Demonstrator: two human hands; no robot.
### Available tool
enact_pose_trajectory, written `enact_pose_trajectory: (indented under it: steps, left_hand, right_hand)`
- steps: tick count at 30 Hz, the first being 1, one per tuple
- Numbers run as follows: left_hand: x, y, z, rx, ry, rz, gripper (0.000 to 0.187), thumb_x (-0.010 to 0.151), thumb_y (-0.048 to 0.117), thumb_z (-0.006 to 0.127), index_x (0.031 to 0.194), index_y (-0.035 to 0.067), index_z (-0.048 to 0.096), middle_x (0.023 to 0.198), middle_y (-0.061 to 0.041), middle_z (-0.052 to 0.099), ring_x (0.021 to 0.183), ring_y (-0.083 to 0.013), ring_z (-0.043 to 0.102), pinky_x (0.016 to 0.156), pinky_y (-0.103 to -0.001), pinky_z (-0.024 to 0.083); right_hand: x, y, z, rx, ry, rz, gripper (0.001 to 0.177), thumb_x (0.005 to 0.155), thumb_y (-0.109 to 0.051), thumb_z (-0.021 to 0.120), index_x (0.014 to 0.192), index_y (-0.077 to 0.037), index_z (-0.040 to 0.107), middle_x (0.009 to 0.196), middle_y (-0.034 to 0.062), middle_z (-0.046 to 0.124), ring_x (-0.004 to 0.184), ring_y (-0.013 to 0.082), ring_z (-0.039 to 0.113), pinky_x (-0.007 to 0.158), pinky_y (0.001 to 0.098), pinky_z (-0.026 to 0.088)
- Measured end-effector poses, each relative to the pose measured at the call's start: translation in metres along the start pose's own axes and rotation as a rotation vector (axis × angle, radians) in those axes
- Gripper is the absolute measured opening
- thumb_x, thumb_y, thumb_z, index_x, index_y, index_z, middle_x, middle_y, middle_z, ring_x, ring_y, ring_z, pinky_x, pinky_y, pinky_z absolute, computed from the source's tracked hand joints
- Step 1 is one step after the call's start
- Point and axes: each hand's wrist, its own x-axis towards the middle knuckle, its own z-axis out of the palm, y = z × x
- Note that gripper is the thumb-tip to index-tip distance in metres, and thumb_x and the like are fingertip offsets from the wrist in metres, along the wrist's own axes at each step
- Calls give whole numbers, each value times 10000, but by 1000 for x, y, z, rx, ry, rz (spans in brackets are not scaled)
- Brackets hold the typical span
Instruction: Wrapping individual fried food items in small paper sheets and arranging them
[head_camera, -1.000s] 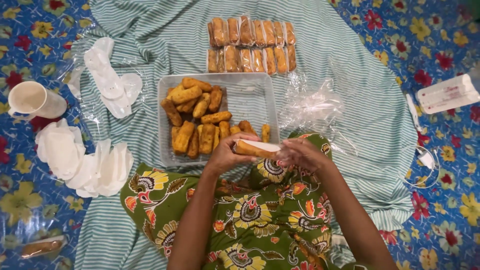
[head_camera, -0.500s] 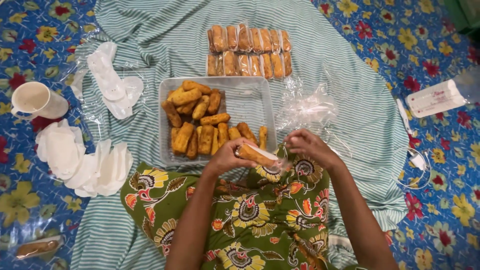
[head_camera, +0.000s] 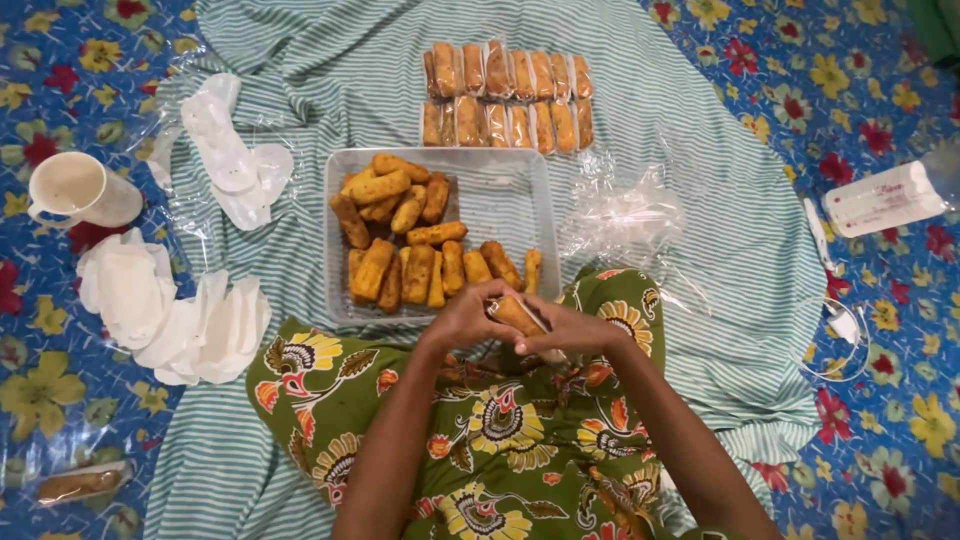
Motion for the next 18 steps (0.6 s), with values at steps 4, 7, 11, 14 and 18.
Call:
enact_pose_trajectory:
  steps: [4,7,11,14,18]
  left_hand:
    - [4,6,-1,-29,72,-46,667,527,49,1034,1117,48,724,920,-90,713,780,-149,658,688,-289,609]
    - [7,13,-3,-85,154,-53,667,550,24,1017,1143,50,712,922,-77,689,771,-142,683,687,-268,627]
    - [14,-2,-11,-131,307,19,569,681,77,982,1164,49,683,917,-77,712,782,-141,725,702,-244,630]
    - [16,-6,-18,-103,453,19,413,795,111,916,1134,44,690,862,-105,716,702,-172,729,578,-258,642]
    - [21,-26,-20,197,577,-59,195,853,283,892,863,137,763,650,-36,731,550,-135,724,486,-236,586]
  right_hand:
    - [-5,5,2,171,18,3,892,784,-218,888,1529,-100,412,1244,189,645,1039,234,644,825,344,590]
    - [-5,11,0,259,60,0,770,808,-196,865,1471,-82,489,1170,154,688,951,199,670,742,318,598]
    - [-5,-4,2,402,179,-99,536,873,-255,802,1309,-56,562,959,135,728,774,159,702,598,288,590]
    - [15,15,9,746,314,-296,359,970,-193,655,1272,-73,505,995,117,720,825,171,735,688,280,595]
    - [41,76,-23,759,251,-381,760,900,-525,579,1475,-87,346,1305,262,609,1201,386,644,1036,561,525]
